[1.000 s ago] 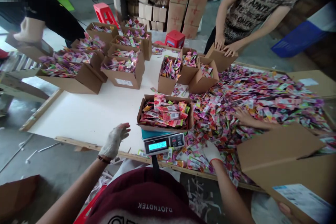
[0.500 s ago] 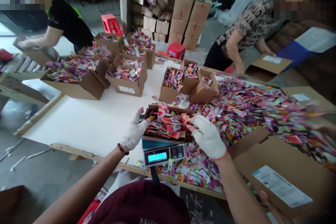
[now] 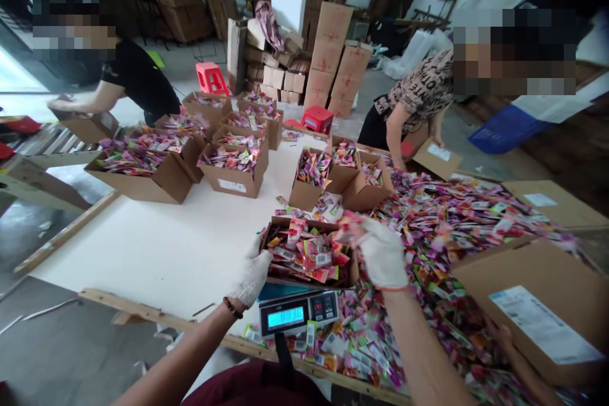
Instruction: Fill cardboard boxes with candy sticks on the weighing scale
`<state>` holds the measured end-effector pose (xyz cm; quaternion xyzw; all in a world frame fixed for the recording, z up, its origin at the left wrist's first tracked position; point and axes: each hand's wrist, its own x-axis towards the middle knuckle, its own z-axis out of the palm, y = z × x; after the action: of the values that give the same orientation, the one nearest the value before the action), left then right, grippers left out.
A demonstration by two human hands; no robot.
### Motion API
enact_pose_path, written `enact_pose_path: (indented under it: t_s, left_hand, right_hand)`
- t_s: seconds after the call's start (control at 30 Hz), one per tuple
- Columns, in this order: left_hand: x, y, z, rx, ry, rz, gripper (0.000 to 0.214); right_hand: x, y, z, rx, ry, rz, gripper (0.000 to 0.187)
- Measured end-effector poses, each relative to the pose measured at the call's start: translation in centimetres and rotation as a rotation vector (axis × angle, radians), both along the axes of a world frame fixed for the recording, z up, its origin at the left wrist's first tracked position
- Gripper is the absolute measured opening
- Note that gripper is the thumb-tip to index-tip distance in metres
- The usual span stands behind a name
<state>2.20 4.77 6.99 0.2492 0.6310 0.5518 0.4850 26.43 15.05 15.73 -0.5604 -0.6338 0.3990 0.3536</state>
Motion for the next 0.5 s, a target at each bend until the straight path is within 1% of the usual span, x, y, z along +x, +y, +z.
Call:
enact_pose_path:
  t_s: [0.07, 0.1, 0.13, 0.17, 0.2, 0.23, 0.27, 0.3, 0.33, 0.37, 0.43, 0.5]
  left_hand:
    - [0.0, 0.0, -0.2, -0.012, -0.013, 0.012, 0.064]
    - [0.0, -0.1, -0.4, -0.018, -0.029, 0.023, 0.064]
    - [0.0, -0.2, -0.8, -0.022, -0.046, 0.036, 0.065]
    - [0.1, -0.3, -1.1, -0.025, -0.057, 0.045, 0.065]
    - [0.1, -0.4, -1.5, -0.026, -0.059, 0.049, 0.066]
    - [0.1, -0.4, -1.9, -0.024, -0.050, 0.050, 0.066]
    - [0.0, -0.5, -2.2, -0.019, -0.032, 0.050, 0.066]
    - [-0.3, -0.4, -2.4, -0.012, -0.014, 0.047, 0.067]
    - [-0.8, -0.3, -2.5, -0.007, -0.003, 0.043, 0.067]
    - [-1.6, -0.1, -2.4, -0.007, 0.000, 0.038, 0.067]
    - [-4.3, 0.6, -1.9, -0.019, 0.001, 0.032, 0.067]
    - [-8.5, 1.8, -1.4, -0.036, 0.037, 0.058, 0.066]
  right_hand:
    - [4.2, 0.2, 1.1, 0.175, -0.202, -0.261, 0.058]
    - [6.2, 0.3, 1.1, 0.282, -0.388, -0.318, 0.061]
    - [7.8, 0.4, 0.6, 0.356, -0.527, -0.401, 0.074]
    - [8.9, 0.4, -0.4, 0.291, -0.586, -0.421, 0.087]
    - [9.4, 0.2, -1.9, 0.146, -0.568, -0.383, 0.092]
    - [9.3, -0.1, -3.6, -0.026, -0.513, -0.278, 0.092]
    - [8.5, -0.6, -5.4, -0.177, -0.444, -0.164, 0.088]
    - [7.3, -1.2, -7.0, -0.284, -0.391, -0.060, 0.082]
    - [5.8, -1.8, -8.4, -0.357, -0.352, 0.027, 0.075]
    - [4.0, -2.3, -9.4, -0.400, -0.320, 0.081, 0.069]
    - [0.0, -2.5, -10.5, -0.455, -0.245, 0.150, 0.057]
    - [-4.5, -1.3, -10.6, -0.526, -0.169, 0.216, 0.046]
